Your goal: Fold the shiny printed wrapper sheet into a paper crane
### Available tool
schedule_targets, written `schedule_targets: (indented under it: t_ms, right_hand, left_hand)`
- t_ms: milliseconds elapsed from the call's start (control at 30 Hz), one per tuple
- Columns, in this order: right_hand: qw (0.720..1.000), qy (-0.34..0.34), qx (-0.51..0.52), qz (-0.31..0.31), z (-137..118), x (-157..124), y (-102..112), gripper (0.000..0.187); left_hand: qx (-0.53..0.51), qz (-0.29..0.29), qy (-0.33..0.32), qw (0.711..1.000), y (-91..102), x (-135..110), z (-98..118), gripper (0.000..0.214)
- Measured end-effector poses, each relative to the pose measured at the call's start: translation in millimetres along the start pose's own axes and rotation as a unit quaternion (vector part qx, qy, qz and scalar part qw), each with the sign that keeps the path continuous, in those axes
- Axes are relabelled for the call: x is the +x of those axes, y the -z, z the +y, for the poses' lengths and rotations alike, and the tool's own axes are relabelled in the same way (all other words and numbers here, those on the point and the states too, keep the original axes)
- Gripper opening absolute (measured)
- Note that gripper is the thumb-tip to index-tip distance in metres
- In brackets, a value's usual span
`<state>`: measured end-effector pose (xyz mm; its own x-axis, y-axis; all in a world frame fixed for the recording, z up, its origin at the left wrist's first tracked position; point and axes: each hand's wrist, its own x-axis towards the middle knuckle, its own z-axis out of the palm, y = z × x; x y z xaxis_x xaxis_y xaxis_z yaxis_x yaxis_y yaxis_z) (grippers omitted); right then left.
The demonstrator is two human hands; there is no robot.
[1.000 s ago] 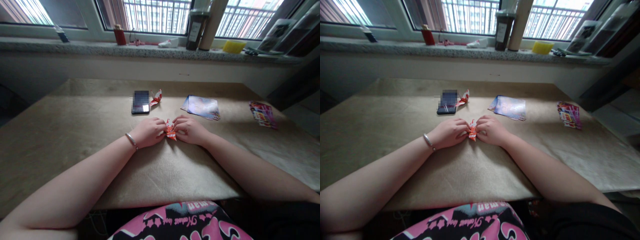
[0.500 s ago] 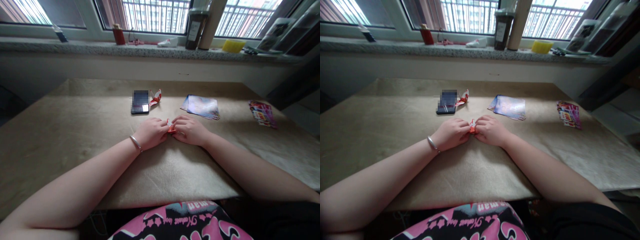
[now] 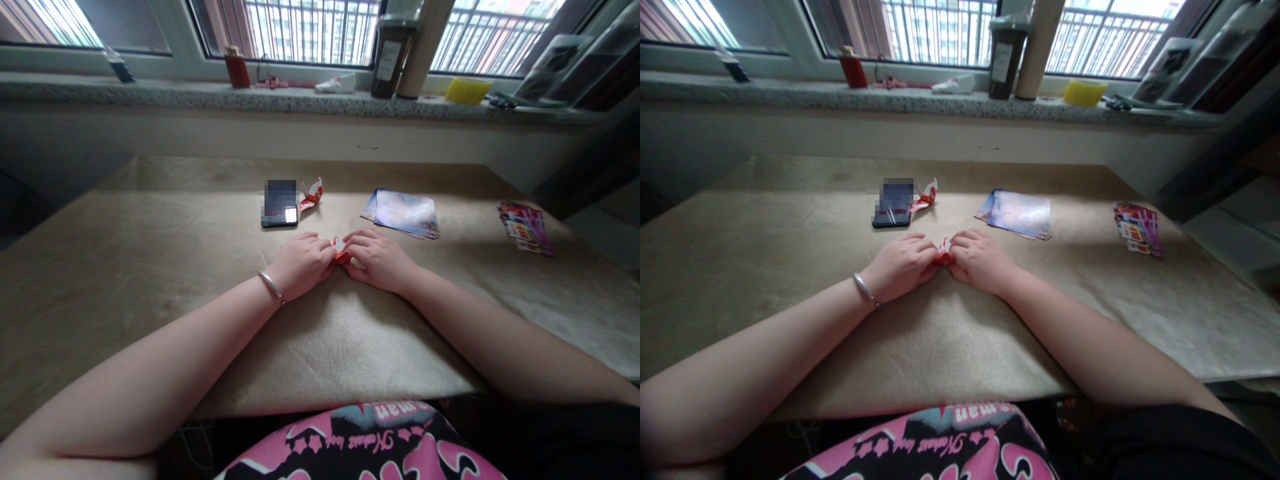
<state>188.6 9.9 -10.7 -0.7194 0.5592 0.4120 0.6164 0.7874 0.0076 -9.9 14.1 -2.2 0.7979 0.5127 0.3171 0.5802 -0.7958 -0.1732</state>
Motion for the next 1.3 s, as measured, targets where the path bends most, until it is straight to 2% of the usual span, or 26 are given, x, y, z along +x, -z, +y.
schedule_targets:
  t_ms: [333, 467, 667, 900, 1133, 1300]
  right_hand:
    - [0.993, -0.100, 0.057, -0.031, -0.9, 2.9, -9.0, 0.013]
    - [0.989, -0.113, 0.092, -0.018, 0.0, 5.3, -7.1, 0.006]
    - [0.979, -0.146, 0.142, -0.013, -1.1, 7.1, -7.2, 0.006]
    - [0.976, -0.161, 0.143, -0.004, -0.9, 7.5, -12.1, 0.006]
    - [0.970, -0.185, 0.155, -0.005, 0.0, 8.5, -14.2, 0.007]
    - [0.970, -0.189, 0.152, -0.007, 0.3, 8.2, -15.4, 0.012]
  left_hand:
    - [-0.082, -0.039, 0.076, 0.993, -4.0, 3.9, 0.0, 0.017]
    - [-0.109, -0.041, 0.090, 0.989, -5.1, 3.0, -2.8, 0.018]
    - [-0.132, -0.039, 0.107, 0.985, -6.8, 3.7, -4.1, 0.017]
    - [-0.150, -0.017, 0.116, 0.982, -9.9, 5.0, -1.6, 0.012]
    - [-0.186, -0.013, 0.158, 0.970, -12.8, 5.8, -3.9, 0.007]
    - [-0.234, 0.000, 0.207, 0.950, -15.5, 2.0, -4.8, 0.007]
